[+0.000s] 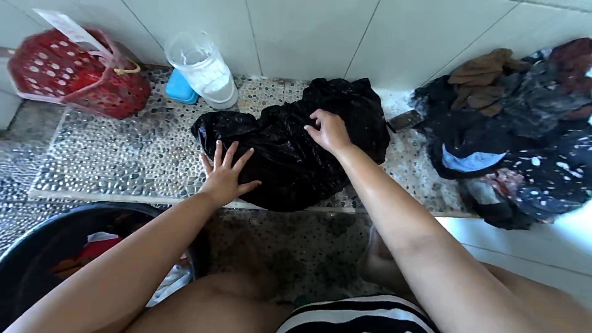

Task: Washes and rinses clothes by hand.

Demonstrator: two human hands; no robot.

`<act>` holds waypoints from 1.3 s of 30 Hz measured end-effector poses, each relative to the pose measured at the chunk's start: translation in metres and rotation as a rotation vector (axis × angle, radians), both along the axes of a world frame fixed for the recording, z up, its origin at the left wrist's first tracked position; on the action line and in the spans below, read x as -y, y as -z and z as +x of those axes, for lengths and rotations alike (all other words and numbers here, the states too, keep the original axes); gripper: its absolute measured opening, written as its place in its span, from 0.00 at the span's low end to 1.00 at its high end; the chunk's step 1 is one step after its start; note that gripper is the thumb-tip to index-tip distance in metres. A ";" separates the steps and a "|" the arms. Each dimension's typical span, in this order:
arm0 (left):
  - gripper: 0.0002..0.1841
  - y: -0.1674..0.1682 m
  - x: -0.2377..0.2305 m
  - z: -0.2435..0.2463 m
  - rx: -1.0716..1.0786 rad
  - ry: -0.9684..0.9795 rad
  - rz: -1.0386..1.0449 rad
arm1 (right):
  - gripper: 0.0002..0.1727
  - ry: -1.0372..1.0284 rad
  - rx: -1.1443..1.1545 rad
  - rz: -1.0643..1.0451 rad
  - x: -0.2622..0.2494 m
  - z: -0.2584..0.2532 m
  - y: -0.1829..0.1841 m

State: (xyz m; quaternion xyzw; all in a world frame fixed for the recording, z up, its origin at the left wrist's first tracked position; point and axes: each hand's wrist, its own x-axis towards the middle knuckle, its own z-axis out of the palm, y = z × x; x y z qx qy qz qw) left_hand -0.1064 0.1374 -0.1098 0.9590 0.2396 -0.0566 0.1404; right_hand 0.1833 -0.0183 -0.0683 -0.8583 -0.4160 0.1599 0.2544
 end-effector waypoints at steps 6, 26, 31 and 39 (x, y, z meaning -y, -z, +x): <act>0.51 -0.003 -0.002 0.000 -0.045 -0.005 -0.018 | 0.11 0.145 -0.186 0.061 0.034 0.007 -0.030; 0.22 -0.041 0.109 0.094 -0.012 0.363 -0.312 | 0.12 -0.275 -0.188 -0.055 0.057 0.016 -0.034; 0.19 -0.049 0.104 0.103 -0.085 0.386 -0.221 | 0.22 -0.589 0.143 -0.272 0.131 0.036 -0.012; 0.14 -0.043 0.093 0.118 -0.021 0.242 -0.398 | 0.15 -0.282 -0.287 -0.011 0.135 0.068 -0.012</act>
